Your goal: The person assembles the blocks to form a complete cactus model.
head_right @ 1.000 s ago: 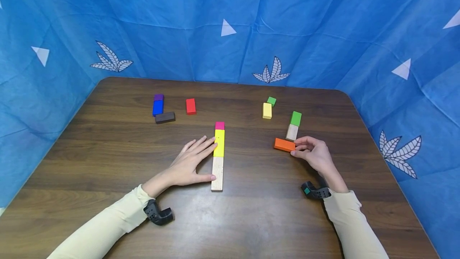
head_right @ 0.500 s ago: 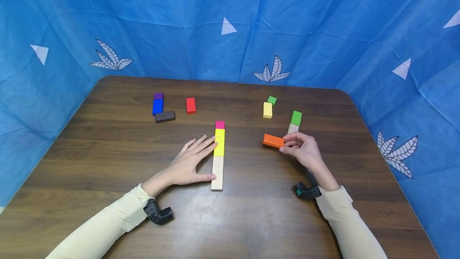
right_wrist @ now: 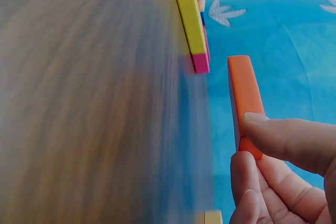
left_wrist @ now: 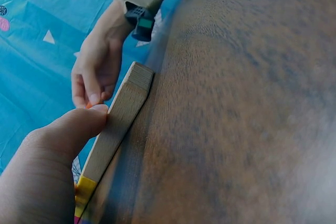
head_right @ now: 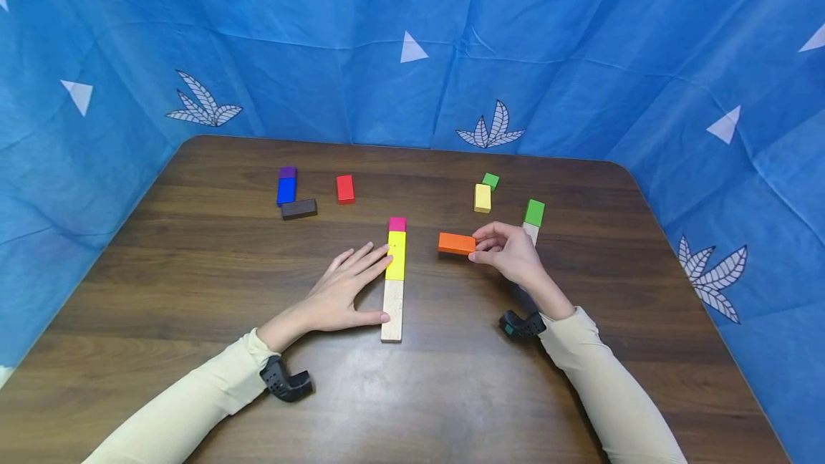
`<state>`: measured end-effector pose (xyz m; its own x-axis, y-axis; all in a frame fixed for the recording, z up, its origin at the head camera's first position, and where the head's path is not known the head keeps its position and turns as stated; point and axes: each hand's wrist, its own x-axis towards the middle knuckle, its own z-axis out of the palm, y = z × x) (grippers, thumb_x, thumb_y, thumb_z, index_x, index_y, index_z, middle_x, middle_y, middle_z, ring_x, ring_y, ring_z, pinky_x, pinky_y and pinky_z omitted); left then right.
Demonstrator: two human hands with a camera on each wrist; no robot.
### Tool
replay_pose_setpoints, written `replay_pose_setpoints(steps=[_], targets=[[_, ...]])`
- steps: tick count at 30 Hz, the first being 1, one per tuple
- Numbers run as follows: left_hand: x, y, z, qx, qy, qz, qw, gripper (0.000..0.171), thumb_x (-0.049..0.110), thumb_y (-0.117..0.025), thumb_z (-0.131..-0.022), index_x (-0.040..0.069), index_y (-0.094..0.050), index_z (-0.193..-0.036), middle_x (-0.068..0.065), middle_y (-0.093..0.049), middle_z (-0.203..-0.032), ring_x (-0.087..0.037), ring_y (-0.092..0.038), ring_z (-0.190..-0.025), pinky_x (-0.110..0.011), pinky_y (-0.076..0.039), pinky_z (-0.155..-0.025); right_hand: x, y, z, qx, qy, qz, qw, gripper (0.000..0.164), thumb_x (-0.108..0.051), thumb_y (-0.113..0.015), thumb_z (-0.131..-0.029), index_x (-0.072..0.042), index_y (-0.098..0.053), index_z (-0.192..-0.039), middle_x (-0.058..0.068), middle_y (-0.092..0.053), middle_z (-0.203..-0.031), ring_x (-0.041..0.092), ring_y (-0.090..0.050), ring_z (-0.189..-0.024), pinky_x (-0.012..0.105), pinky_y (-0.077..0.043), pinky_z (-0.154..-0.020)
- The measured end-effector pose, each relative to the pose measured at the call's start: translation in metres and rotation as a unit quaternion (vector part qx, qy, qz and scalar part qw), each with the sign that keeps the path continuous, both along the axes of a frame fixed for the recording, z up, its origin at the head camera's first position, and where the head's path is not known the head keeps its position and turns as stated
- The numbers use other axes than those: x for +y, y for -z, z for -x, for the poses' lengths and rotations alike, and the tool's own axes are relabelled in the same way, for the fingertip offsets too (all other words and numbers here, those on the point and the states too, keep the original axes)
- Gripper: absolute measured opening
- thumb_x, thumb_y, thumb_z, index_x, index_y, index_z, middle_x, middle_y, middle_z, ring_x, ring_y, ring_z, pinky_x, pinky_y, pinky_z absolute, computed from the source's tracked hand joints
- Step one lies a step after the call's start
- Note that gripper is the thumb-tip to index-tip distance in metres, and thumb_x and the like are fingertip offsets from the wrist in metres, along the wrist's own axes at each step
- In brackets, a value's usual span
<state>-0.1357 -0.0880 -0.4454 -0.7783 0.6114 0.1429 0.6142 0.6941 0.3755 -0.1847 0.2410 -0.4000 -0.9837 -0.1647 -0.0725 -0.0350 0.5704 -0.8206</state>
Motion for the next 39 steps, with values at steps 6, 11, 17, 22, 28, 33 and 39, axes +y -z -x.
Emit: replay_pose_setpoints(steps=[6, 11, 17, 22, 28, 33, 39], targets=[[0.000, 0.000, 0.000, -0.006, 0.000, 0.000, 1.0000, 0.095, 0.068, -0.060, -0.080, 0.017, -0.032, -0.154, 0.001, -0.025, -0.163, -0.027, -0.018, -0.151, -0.052, -0.013, -0.121, -0.019, 0.004, 0.008, -0.003, -0.022, 0.013, 1.000, 0.032, -0.008, -0.079, -0.080, -0.001, -0.067, -0.109, 0.017, -0.069, -0.096, 0.016, -0.063, -0.077, 0.023, -0.052, -0.063], [0.000, -0.001, 0.000, -0.006, 0.001, 0.000, 1.0000, 0.094, 0.068, -0.059, -0.080, 0.016, -0.032, -0.154, 0.001, -0.024, -0.163, -0.028, -0.018, -0.151, -0.052, -0.014, -0.121, -0.032, 0.007, 0.013, 0.001, -0.036, 0.008, 0.999, 0.031, -0.007, -0.080, -0.078, -0.002, -0.068, -0.107, 0.016, -0.070, -0.093, 0.015, -0.065, -0.076, 0.023, -0.050, -0.060], [0.000, 0.000, 0.001, -0.005, 0.002, -0.003, 1.0000, 0.094, 0.068, -0.059, -0.080, 0.016, -0.032, -0.154, 0.001, -0.024, -0.163, -0.028, -0.019, -0.151, -0.053, -0.014, -0.120, -0.042, 0.011, 0.017, 0.000, -0.043, -0.001, 0.999, 0.032, -0.007, -0.081, -0.078, -0.001, -0.068, -0.107, 0.017, -0.071, -0.093, 0.020, -0.065, -0.079, 0.023, -0.049, -0.061], [0.000, 0.000, 0.001, -0.008, 0.003, -0.002, 1.0000, 0.094, 0.068, -0.059, -0.080, 0.016, -0.032, -0.154, 0.001, -0.024, -0.163, -0.029, -0.018, -0.151, -0.053, -0.014, -0.120, -0.045, 0.015, 0.018, 0.003, -0.043, -0.003, 0.999, 0.031, -0.007, -0.081, -0.078, -0.001, -0.068, -0.107, 0.017, -0.071, -0.094, 0.022, -0.065, -0.079, 0.022, -0.049, -0.061], [0.001, 0.001, 0.002, -0.013, 0.000, 0.006, 0.9999, 0.095, 0.069, -0.058, -0.080, 0.018, -0.030, -0.155, 0.002, -0.022, -0.164, -0.027, -0.017, -0.152, -0.052, -0.012, -0.121, -0.048, 0.018, 0.018, 0.011, -0.049, -0.009, 0.999, 0.031, -0.007, -0.081, -0.078, -0.002, -0.069, -0.106, 0.015, -0.071, -0.091, 0.020, -0.065, -0.077, 0.022, -0.049, -0.060], [0.001, 0.001, 0.002, -0.010, 0.000, 0.000, 0.9999, 0.094, 0.068, -0.059, -0.080, 0.017, -0.031, -0.155, 0.001, -0.023, -0.163, -0.028, -0.017, -0.151, -0.053, -0.013, -0.121, -0.048, 0.021, 0.018, 0.023, -0.053, -0.022, 0.998, 0.029, -0.006, -0.081, -0.078, -0.003, -0.069, -0.105, 0.013, -0.071, -0.089, 0.018, -0.064, -0.073, 0.023, -0.046, -0.057], [0.001, 0.001, 0.001, -0.010, -0.001, 0.001, 0.9999, 0.095, 0.068, -0.060, -0.080, 0.017, -0.031, -0.155, 0.002, -0.023, -0.163, -0.027, -0.017, -0.152, -0.052, -0.013, -0.121, -0.049, 0.023, 0.018, 0.037, -0.060, -0.032, 0.997, 0.029, -0.006, -0.080, -0.078, -0.003, -0.069, -0.105, 0.013, -0.071, -0.090, 0.018, -0.061, -0.071, 0.022, -0.047, -0.058]])
